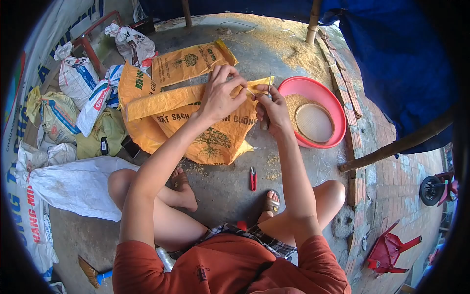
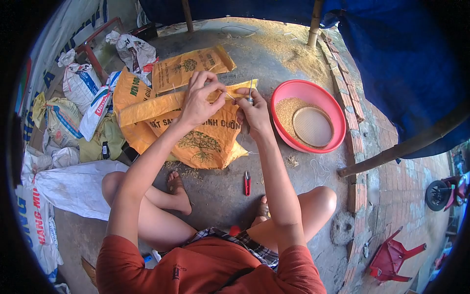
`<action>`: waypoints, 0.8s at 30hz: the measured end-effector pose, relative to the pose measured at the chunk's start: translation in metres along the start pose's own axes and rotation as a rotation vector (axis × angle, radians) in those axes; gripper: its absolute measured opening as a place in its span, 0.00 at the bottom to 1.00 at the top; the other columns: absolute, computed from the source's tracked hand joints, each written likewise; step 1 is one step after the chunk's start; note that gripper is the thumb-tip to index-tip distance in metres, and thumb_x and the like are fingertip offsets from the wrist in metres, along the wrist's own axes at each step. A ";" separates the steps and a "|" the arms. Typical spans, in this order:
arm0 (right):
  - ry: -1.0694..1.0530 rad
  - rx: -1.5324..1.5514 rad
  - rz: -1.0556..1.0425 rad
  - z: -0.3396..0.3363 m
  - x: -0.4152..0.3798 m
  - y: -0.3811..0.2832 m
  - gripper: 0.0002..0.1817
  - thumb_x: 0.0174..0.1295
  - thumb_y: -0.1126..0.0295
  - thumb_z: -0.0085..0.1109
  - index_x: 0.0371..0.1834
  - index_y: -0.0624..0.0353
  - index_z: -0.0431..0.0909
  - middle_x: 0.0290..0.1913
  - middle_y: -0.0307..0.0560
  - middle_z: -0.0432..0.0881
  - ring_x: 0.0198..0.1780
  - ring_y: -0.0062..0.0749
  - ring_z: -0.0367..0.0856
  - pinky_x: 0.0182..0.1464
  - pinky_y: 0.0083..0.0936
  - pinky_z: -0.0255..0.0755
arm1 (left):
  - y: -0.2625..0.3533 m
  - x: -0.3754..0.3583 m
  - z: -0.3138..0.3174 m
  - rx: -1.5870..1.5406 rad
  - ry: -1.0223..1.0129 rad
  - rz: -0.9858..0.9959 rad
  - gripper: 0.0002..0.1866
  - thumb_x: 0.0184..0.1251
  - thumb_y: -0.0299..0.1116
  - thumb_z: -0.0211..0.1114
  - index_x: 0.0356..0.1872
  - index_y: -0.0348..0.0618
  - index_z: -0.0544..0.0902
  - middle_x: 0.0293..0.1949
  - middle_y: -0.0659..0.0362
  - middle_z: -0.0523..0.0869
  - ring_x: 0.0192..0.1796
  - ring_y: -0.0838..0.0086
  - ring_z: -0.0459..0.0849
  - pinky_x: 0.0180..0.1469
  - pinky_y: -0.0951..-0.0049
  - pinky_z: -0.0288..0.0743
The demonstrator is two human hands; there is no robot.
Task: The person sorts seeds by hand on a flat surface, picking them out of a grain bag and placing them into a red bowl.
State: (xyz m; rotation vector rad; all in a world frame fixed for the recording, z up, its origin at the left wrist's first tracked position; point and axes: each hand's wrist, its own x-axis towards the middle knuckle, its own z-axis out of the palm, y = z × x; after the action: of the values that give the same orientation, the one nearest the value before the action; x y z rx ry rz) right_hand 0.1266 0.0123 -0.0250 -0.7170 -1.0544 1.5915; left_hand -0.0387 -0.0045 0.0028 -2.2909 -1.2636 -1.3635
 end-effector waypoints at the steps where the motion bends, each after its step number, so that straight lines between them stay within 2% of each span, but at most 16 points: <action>1: 0.006 -0.063 0.000 0.001 0.000 0.001 0.11 0.57 0.76 0.53 0.44 0.62 0.70 0.29 0.42 0.77 0.16 0.15 0.67 0.16 0.14 0.63 | 0.003 -0.001 -0.002 0.081 0.024 0.013 0.05 0.49 0.26 0.65 0.28 0.41 0.79 0.34 0.58 0.78 0.41 0.71 0.76 0.42 0.71 0.69; 2: 0.011 -0.126 0.001 0.003 0.000 0.001 0.09 0.57 0.76 0.52 0.41 0.63 0.73 0.28 0.41 0.76 0.16 0.15 0.67 0.16 0.14 0.63 | 0.005 -0.001 -0.003 0.081 0.023 0.013 0.05 0.49 0.26 0.65 0.28 0.41 0.79 0.34 0.58 0.78 0.41 0.71 0.76 0.42 0.71 0.69; 4: 0.026 -0.182 -0.009 0.005 -0.002 0.002 0.07 0.57 0.76 0.51 0.39 0.64 0.74 0.27 0.40 0.76 0.16 0.14 0.67 0.15 0.14 0.63 | 0.010 -0.002 -0.004 -0.236 -0.229 -0.345 0.03 0.54 0.25 0.63 0.30 0.40 0.79 0.29 0.60 0.80 0.28 0.78 0.75 0.30 0.77 0.68; 5: 0.038 -0.239 -0.019 0.006 -0.003 0.002 0.07 0.58 0.76 0.50 0.37 0.64 0.76 0.26 0.38 0.76 0.16 0.13 0.67 0.15 0.13 0.63 | 0.011 -0.003 -0.002 -0.236 -0.229 -0.345 0.03 0.54 0.25 0.63 0.30 0.40 0.79 0.29 0.60 0.80 0.28 0.78 0.75 0.30 0.77 0.68; 7: 0.044 -0.298 -0.026 0.009 -0.004 0.000 0.07 0.58 0.76 0.50 0.36 0.64 0.76 0.25 0.38 0.76 0.15 0.13 0.67 0.15 0.13 0.62 | 0.009 -0.007 0.005 -0.502 -0.223 -0.443 0.02 0.59 0.24 0.60 0.33 0.38 0.78 0.26 0.62 0.81 0.23 0.82 0.77 0.26 0.84 0.66; 8: 0.050 -0.358 -0.031 0.009 -0.004 0.000 0.07 0.58 0.77 0.49 0.35 0.64 0.76 0.24 0.38 0.76 0.15 0.13 0.67 0.15 0.13 0.62 | 0.007 -0.009 0.008 -0.502 -0.224 -0.443 0.02 0.59 0.24 0.60 0.33 0.38 0.78 0.26 0.62 0.81 0.23 0.82 0.77 0.26 0.84 0.66; 10: 0.102 -0.395 -0.097 0.007 -0.004 -0.001 0.07 0.57 0.76 0.49 0.35 0.64 0.77 0.24 0.38 0.76 0.15 0.14 0.68 0.16 0.14 0.63 | 0.003 -0.010 0.011 -0.684 -0.176 -0.522 0.03 0.61 0.24 0.58 0.34 0.36 0.77 0.29 0.62 0.81 0.31 0.82 0.81 0.28 0.85 0.68; 12: 0.157 -0.433 -0.165 0.004 -0.004 -0.003 0.07 0.57 0.75 0.50 0.34 0.65 0.77 0.24 0.39 0.77 0.16 0.15 0.68 0.17 0.16 0.63 | -0.001 -0.008 0.011 -0.772 -0.160 -0.590 0.02 0.60 0.23 0.59 0.33 0.36 0.77 0.30 0.61 0.82 0.31 0.81 0.82 0.31 0.83 0.71; 13: 0.213 -0.619 -0.223 0.003 -0.005 -0.005 0.07 0.56 0.74 0.52 0.34 0.66 0.77 0.22 0.43 0.77 0.17 0.21 0.70 0.20 0.20 0.65 | -0.002 -0.007 0.010 -0.860 -0.142 -0.658 0.01 0.59 0.22 0.59 0.31 0.36 0.77 0.30 0.60 0.83 0.32 0.79 0.83 0.34 0.81 0.75; 15: 0.327 -0.992 -0.336 -0.001 -0.006 -0.007 0.09 0.54 0.71 0.56 0.34 0.67 0.77 0.18 0.51 0.77 0.19 0.32 0.76 0.25 0.29 0.69 | -0.010 -0.012 0.016 -0.897 -0.140 -0.671 0.02 0.59 0.23 0.59 0.33 0.38 0.78 0.29 0.60 0.83 0.31 0.80 0.82 0.35 0.84 0.74; 16: 0.309 -1.115 -0.367 -0.007 -0.003 0.000 0.11 0.52 0.69 0.60 0.34 0.67 0.77 0.20 0.56 0.78 0.24 0.44 0.80 0.27 0.33 0.70 | -0.014 -0.015 0.019 -0.655 -0.138 -0.553 0.02 0.60 0.23 0.59 0.34 0.39 0.77 0.28 0.61 0.82 0.30 0.81 0.82 0.33 0.84 0.74; 17: 0.312 -1.115 -0.366 -0.009 -0.003 0.003 0.11 0.52 0.69 0.60 0.34 0.67 0.77 0.20 0.56 0.78 0.24 0.44 0.80 0.27 0.33 0.70 | -0.018 -0.017 0.022 -0.415 -0.134 -0.432 0.03 0.60 0.24 0.58 0.34 0.39 0.77 0.28 0.62 0.82 0.29 0.81 0.82 0.30 0.85 0.73; 18: 0.312 -1.126 -0.351 -0.008 -0.003 0.006 0.12 0.51 0.69 0.61 0.33 0.67 0.78 0.20 0.57 0.78 0.25 0.45 0.80 0.28 0.33 0.71 | -0.013 -0.014 0.019 -0.417 -0.136 -0.430 0.03 0.60 0.24 0.58 0.34 0.39 0.77 0.28 0.62 0.82 0.29 0.81 0.82 0.30 0.85 0.73; 20: 0.310 -1.146 -0.318 -0.007 -0.004 0.010 0.13 0.50 0.68 0.64 0.32 0.68 0.78 0.22 0.59 0.79 0.27 0.47 0.81 0.30 0.34 0.72 | -0.004 -0.010 0.010 -0.757 -0.184 -0.663 0.03 0.60 0.24 0.59 0.34 0.38 0.77 0.27 0.62 0.82 0.28 0.82 0.83 0.25 0.85 0.71; 24: 0.330 -1.019 -0.322 -0.009 0.000 0.013 0.12 0.50 0.68 0.64 0.32 0.68 0.78 0.20 0.56 0.78 0.23 0.40 0.80 0.29 0.32 0.71 | 0.002 -0.008 0.005 -0.730 -0.212 -0.681 0.04 0.62 0.26 0.60 0.35 0.38 0.77 0.29 0.63 0.81 0.29 0.83 0.81 0.26 0.85 0.72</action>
State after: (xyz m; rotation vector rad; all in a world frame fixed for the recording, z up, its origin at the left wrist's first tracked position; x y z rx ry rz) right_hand 0.1282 0.0142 -0.0404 -1.3331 -1.6146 0.5484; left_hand -0.0358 -0.0072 -0.0061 -2.6095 -2.0049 -2.1327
